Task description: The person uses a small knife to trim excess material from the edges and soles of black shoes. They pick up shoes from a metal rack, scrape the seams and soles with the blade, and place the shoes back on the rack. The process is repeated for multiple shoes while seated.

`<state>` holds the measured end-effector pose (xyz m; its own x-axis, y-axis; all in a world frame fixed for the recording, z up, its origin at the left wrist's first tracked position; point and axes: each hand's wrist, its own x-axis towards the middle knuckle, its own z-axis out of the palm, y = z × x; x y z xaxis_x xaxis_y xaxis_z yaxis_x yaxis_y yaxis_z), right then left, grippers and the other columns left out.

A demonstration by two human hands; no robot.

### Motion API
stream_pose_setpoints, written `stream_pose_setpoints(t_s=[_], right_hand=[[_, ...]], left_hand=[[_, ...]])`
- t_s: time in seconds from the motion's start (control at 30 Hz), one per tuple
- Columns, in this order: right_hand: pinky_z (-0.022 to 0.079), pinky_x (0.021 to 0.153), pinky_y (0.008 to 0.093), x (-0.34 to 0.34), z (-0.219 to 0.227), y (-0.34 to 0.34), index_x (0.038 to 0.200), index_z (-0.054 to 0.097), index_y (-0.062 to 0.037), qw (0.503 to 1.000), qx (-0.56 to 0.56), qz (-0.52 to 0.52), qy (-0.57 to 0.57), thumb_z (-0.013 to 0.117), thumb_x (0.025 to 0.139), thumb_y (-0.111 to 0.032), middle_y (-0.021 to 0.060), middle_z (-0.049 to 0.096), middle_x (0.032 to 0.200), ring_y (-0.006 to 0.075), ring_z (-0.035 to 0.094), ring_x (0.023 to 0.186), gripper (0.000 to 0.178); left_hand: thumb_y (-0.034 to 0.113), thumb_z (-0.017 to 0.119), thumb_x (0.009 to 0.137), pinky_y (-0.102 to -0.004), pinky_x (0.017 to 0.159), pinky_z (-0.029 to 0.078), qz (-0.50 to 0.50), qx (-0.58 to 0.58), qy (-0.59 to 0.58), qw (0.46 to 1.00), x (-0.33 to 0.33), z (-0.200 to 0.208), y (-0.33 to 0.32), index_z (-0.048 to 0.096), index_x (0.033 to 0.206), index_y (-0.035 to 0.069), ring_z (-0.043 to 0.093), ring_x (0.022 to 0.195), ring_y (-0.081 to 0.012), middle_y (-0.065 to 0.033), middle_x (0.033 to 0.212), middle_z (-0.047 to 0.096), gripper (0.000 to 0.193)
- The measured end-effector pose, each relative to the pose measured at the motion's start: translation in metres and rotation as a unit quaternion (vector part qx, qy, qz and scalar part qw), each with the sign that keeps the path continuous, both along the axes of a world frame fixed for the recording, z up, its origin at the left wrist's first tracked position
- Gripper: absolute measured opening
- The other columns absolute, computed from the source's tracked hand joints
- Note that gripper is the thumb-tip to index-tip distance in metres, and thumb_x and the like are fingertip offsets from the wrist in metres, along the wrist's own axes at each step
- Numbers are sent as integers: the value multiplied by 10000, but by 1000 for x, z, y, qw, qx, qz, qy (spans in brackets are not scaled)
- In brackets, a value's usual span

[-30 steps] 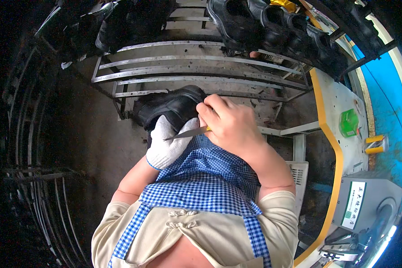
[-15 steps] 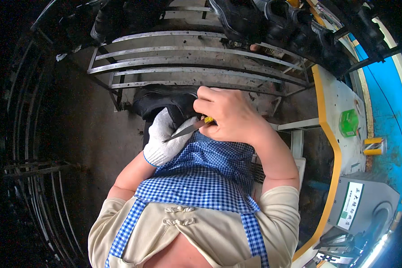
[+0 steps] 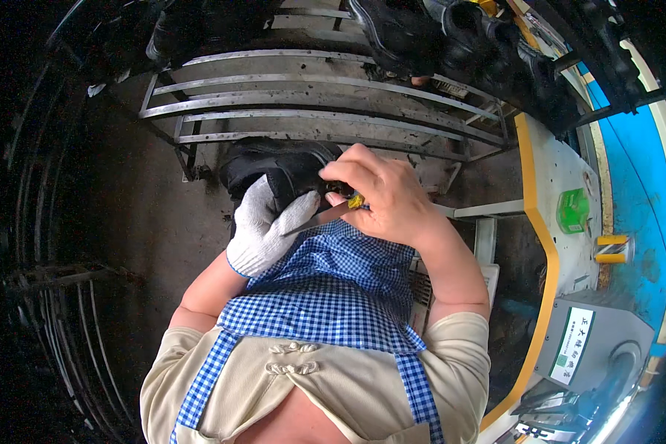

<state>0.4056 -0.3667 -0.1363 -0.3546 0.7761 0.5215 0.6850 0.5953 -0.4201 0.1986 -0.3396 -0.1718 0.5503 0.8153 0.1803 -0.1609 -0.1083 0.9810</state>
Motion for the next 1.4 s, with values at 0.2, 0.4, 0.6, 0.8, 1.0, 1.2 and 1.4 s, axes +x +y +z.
stream_pose_setpoints(t_s=[0.2,0.4,0.6,0.8,1.0,1.2,1.4], right_hand=[[519,551,311,-5,-5,-5,996,674,-73,996,78,-14,-40,766,648,49,50,623,881,212,655,702,380],[530,564,322,-6,-9,-4,1033,659,-99,991,100,-19,-88,789,678,-60,16,599,928,194,640,782,380],[528,562,319,-1,-11,-2,1008,654,-98,994,98,16,-52,781,694,-41,25,597,917,203,640,763,343],[538,563,319,0,-12,-1,964,657,-98,994,106,33,4,753,687,23,40,608,882,210,654,717,317],[552,583,323,3,-17,0,941,643,-88,997,43,22,52,749,671,32,57,618,898,219,666,731,315],[551,589,316,-5,-3,-2,1085,683,-103,995,64,-16,-75,737,645,29,34,621,935,202,662,753,463],[531,569,306,-6,-11,-5,1062,685,-81,985,134,-28,-107,748,645,37,44,615,885,194,646,706,438]], left_hand=[[59,646,931,-278,769,518,42,9,-10,999,4,-5,3,646,1123,-11,644,848,-148,-103,986,689,205],[68,644,932,-274,775,516,48,32,-13,998,0,-4,2,650,1133,-9,640,855,-146,-102,989,687,215],[80,634,939,-268,784,510,32,3,-37,999,-2,-1,0,644,1148,-12,628,876,-131,-99,994,682,229],[104,626,955,-258,804,504,0,-86,-50,995,-5,4,-3,626,1163,-10,612,895,-103,-70,1003,681,237],[122,634,956,-257,825,507,-6,-125,-28,992,-5,1,1,615,1180,-12,614,919,-104,-66,1026,680,262],[87,603,967,-284,857,522,3,-73,-34,997,0,10,6,615,1181,-13,638,946,-140,-91,1069,678,237],[127,628,954,-277,836,520,17,-75,-15,997,-2,11,7,630,1139,-13,637,916,-131,-88,1019,689,232]])
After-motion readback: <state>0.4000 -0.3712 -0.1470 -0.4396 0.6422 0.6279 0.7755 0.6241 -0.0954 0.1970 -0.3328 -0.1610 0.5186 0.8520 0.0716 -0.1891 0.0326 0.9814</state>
